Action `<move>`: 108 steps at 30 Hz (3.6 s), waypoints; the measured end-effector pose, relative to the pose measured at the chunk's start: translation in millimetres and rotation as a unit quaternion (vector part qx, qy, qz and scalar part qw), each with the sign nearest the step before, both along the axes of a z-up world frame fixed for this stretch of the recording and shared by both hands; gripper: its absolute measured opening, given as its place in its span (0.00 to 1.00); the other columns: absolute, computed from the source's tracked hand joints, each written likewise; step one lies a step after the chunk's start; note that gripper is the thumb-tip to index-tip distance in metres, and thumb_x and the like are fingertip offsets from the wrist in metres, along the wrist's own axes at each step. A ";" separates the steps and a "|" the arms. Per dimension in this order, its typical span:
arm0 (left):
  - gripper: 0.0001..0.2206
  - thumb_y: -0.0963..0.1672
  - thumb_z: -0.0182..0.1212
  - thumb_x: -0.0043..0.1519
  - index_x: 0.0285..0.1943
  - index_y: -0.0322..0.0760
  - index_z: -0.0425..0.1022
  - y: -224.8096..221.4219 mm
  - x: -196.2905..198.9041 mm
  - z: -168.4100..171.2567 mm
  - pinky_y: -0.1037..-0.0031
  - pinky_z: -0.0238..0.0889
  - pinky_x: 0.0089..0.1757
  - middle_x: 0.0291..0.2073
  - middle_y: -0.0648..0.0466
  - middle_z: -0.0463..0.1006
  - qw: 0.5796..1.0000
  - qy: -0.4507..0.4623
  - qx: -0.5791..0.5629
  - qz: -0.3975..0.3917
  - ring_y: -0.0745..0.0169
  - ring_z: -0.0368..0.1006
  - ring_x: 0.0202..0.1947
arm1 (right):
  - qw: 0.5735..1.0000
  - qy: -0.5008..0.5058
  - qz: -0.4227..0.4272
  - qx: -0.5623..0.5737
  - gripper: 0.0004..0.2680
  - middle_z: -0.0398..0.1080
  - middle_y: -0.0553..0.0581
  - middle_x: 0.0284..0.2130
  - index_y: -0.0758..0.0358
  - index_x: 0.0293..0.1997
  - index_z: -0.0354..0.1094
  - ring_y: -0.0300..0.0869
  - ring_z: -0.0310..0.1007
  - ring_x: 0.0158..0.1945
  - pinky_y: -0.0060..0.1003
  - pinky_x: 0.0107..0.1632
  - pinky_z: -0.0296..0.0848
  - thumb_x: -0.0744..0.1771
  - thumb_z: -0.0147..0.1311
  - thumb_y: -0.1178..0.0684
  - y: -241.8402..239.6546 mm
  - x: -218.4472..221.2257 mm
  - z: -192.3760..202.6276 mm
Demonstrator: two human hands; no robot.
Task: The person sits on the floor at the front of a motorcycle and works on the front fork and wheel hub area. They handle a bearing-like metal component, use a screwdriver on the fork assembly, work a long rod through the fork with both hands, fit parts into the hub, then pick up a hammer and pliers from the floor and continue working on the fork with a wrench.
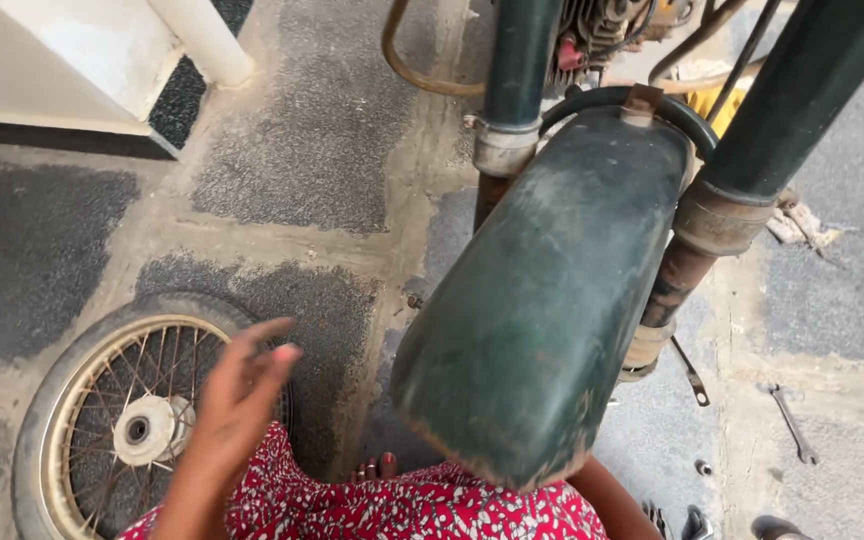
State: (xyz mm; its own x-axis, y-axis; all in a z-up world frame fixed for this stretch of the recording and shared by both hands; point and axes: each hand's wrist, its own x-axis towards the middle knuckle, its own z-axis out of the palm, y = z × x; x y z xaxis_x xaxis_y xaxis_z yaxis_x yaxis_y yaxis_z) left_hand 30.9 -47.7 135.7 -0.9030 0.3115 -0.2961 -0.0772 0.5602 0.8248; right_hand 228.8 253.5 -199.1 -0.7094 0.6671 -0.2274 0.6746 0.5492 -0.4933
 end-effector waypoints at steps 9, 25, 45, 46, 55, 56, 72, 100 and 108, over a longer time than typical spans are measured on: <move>0.22 0.46 0.60 0.64 0.69 0.43 0.71 -17.6 -22.0 -22.0 0.69 0.66 0.52 0.49 0.41 0.83 0.999 0.004 0.022 0.041 0.57 0.76 0.52 | 0.998 -0.003 -0.048 -0.031 0.16 0.78 0.63 0.45 0.53 0.53 0.78 0.55 0.79 0.47 0.47 0.49 0.77 0.65 0.59 0.38 14.0 -17.9 -14.4; 0.18 0.47 0.61 0.63 0.60 0.38 0.76 26.6 -12.0 -22.2 0.74 0.69 0.41 0.43 0.48 0.82 0.998 -0.001 0.024 -0.064 0.65 0.76 0.42 | 0.991 -0.054 -0.088 -0.085 0.17 0.79 0.64 0.45 0.54 0.56 0.78 0.52 0.81 0.47 0.45 0.51 0.77 0.66 0.60 0.38 24.2 30.0 -105.0; 0.17 0.48 0.61 0.62 0.56 0.39 0.78 29.6 -4.2 -9.7 0.68 0.74 0.45 0.49 0.53 0.84 0.984 0.103 -0.051 -0.136 0.61 0.82 0.45 | 0.979 -0.051 -0.127 -0.152 0.19 0.80 0.65 0.44 0.56 0.59 0.78 0.49 0.83 0.46 0.43 0.54 0.77 0.66 0.61 0.37 -27.5 9.6 -14.6; 0.17 0.48 0.61 0.62 0.56 0.39 0.78 30.3 -3.1 -8.4 0.68 0.74 0.45 0.49 0.53 0.84 0.984 0.105 -0.049 -0.135 0.61 0.82 0.45 | 0.978 -0.051 -0.128 -0.153 0.19 0.80 0.65 0.44 0.56 0.59 0.78 0.49 0.83 0.46 0.43 0.54 0.77 0.66 0.61 0.37 -28.6 10.1 -11.6; 0.14 0.46 0.62 0.61 0.53 0.38 0.78 34.6 17.8 -7.6 0.67 0.73 0.39 0.47 0.52 0.83 0.973 0.166 -0.013 -0.159 0.60 0.82 0.41 | 0.977 -0.044 -0.149 -0.146 0.20 0.80 0.65 0.44 0.57 0.60 0.78 0.47 0.84 0.46 0.42 0.55 0.78 0.67 0.62 0.37 -29.6 37.1 21.7; 0.14 0.46 0.62 0.61 0.53 0.39 0.78 34.8 21.5 -7.3 0.67 0.73 0.39 0.47 0.52 0.83 0.972 0.166 -0.012 -0.163 0.60 0.82 0.41 | 0.977 -0.043 -0.152 -0.145 0.20 0.80 0.65 0.44 0.57 0.61 0.78 0.47 0.84 0.46 0.42 0.55 0.78 0.67 0.62 0.37 -30.7 42.2 20.9; 0.12 0.46 0.62 0.62 0.52 0.38 0.77 -1.2 62.3 -3.4 0.66 0.74 0.40 0.46 0.51 0.83 0.973 0.167 0.017 -0.155 0.58 0.82 0.40 | 0.585 0.477 -0.321 -0.572 0.19 0.75 0.61 0.51 0.66 0.63 0.61 0.51 0.75 0.58 0.39 0.58 0.75 0.65 0.59 0.60 -85.7 45.5 102.0; 0.12 0.47 0.64 0.61 0.50 0.40 0.78 34.2 55.0 -12.9 0.59 0.70 0.43 0.44 0.47 0.82 0.950 0.235 -0.029 -0.203 0.45 0.79 0.41 | 0.529 0.524 -0.348 -0.570 0.13 0.76 0.54 0.51 0.58 0.57 0.68 0.48 0.76 0.57 0.38 0.59 0.75 0.66 0.57 0.59 -89.0 16.2 142.5; 0.11 0.46 0.63 0.62 0.50 0.39 0.77 42.3 66.2 -20.2 0.59 0.70 0.44 0.47 0.48 0.81 0.943 0.230 -0.013 -0.241 0.43 0.79 0.44 | 0.521 0.510 -0.363 -0.579 0.10 0.75 0.61 0.50 0.70 0.55 0.65 0.52 0.75 0.58 0.40 0.57 0.73 0.70 0.53 0.55 -83.5 18.3 120.0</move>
